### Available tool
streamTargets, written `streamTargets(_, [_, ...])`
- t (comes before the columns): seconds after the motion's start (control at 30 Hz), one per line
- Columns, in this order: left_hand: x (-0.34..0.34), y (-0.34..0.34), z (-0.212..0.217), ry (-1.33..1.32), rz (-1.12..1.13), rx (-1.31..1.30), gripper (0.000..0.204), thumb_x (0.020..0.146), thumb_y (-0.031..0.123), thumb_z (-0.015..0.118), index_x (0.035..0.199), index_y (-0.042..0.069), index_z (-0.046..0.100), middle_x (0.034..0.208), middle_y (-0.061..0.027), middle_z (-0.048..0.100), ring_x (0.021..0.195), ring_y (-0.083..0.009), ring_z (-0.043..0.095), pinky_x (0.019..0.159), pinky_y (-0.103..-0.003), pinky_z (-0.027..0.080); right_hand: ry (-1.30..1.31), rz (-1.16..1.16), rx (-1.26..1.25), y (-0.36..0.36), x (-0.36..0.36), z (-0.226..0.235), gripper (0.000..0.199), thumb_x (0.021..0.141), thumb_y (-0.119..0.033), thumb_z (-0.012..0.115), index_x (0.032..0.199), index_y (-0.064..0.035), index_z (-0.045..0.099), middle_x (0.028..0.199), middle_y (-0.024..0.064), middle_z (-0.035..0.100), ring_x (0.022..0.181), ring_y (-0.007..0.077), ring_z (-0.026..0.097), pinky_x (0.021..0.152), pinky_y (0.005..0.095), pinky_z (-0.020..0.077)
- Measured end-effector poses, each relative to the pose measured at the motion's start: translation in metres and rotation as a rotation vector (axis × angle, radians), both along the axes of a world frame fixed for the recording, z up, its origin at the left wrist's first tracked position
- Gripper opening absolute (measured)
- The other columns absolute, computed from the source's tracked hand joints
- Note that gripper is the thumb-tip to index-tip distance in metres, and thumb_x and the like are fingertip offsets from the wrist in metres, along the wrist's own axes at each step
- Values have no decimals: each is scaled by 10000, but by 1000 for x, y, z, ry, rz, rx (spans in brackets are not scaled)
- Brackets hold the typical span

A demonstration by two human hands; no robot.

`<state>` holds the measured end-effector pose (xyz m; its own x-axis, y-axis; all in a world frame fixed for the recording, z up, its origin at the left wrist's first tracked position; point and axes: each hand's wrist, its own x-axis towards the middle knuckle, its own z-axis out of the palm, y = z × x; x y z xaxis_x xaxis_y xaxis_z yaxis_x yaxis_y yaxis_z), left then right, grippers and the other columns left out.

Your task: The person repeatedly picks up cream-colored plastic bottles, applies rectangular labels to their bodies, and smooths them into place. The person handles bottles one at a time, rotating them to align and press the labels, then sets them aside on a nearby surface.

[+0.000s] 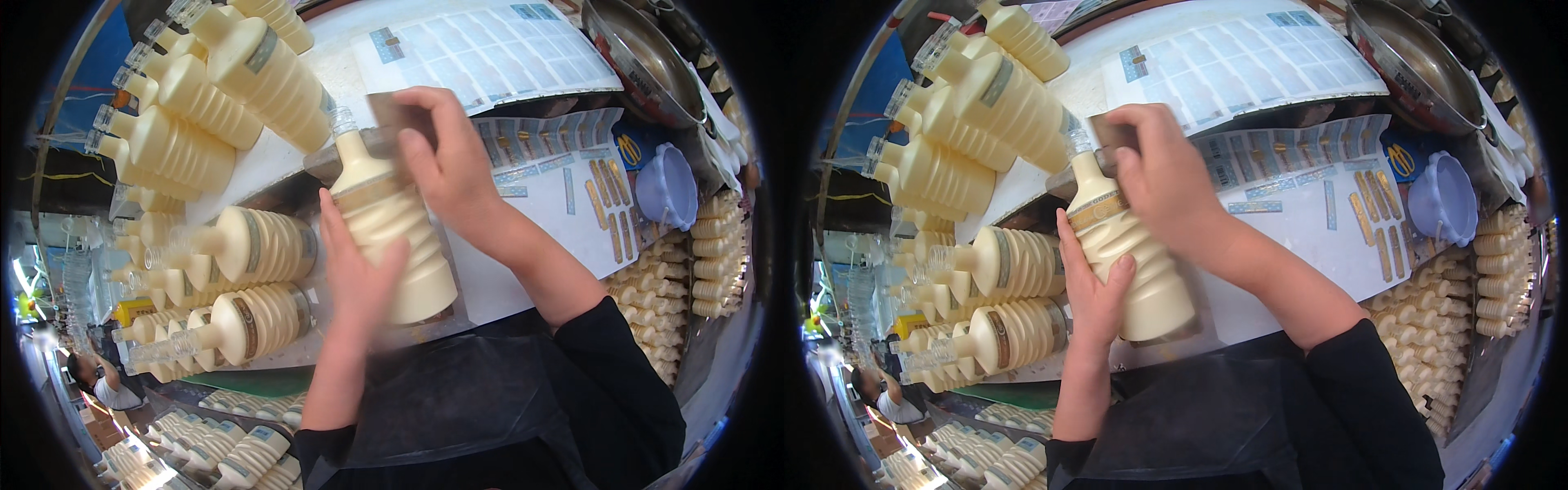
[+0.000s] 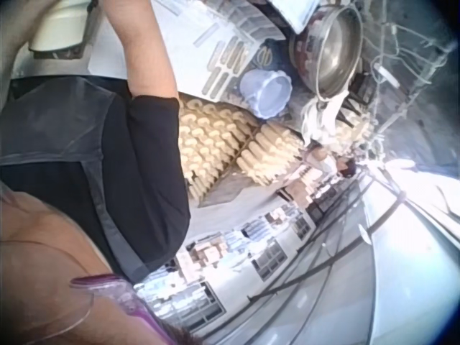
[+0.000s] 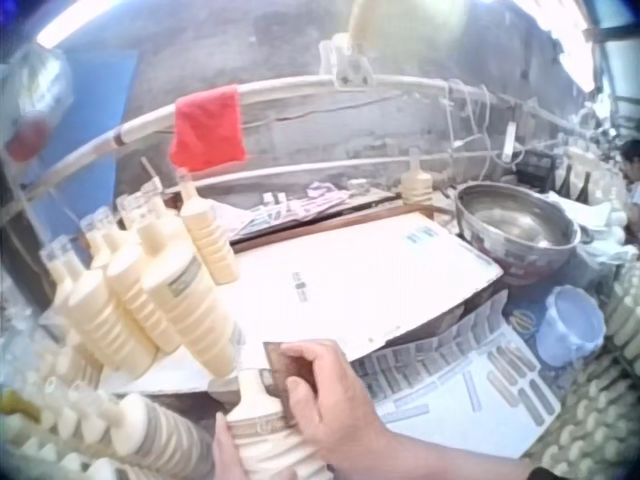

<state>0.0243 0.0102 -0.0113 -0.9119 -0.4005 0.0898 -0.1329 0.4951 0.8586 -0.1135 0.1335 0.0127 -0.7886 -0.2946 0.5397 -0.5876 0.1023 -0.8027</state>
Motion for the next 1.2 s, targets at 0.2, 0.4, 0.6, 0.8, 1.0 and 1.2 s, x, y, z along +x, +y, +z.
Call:
streamTargets(0.2, [1,-2,-7,-30,8,-17,1091,807,296,748,1637,2,104,1585,-299,304,1450,-437,374,1188,-480,335,31,-33,149,-1,-3,-13,336,963,-56,553,1296,-19,536,1235,174,579,1149,329,602,1014,402,472])
streamTargets(0.4, [2,-2,-10,86,20,659,928,858,177,685,1620,8,184,1508,-240,442,1361,-319,495,1143,-428,407,-65,19,61,4,-2,-4,324,978,-40,554,1301,-15,532,1242,164,580,1151,313,596,1008,383,470])
streamTargets(0.6, [-2,5,13,-3,15,500,779,869,152,697,1542,29,324,1384,-189,576,1225,-280,611,1056,-411,487,-68,20,134,-12,7,8,314,981,-56,521,1290,-7,521,1224,190,576,1142,353,591,1008,414,465])
streamTargets(0.8, [-3,13,24,-4,70,140,819,861,287,784,1509,37,350,1374,-239,572,1235,-397,610,1022,-463,492,15,1,239,-27,12,18,314,960,-33,514,1273,-12,513,1215,212,555,1129,409,578,978,456,474])
streamTargets(1.0, [1,16,28,-105,84,62,911,882,448,747,1543,6,302,1429,-261,520,1327,-412,540,1080,-455,441,-21,39,396,-49,26,31,262,1034,-170,458,1239,-12,497,1173,247,546,1039,460,597,915,499,498])
streamTargets(1.2, [1,15,24,-101,47,-70,658,891,393,706,1416,57,495,1389,-234,578,1265,-436,568,992,-500,474,-184,30,393,-78,38,37,275,1075,-225,405,1151,5,535,985,239,591,870,474,634,807,502,543])
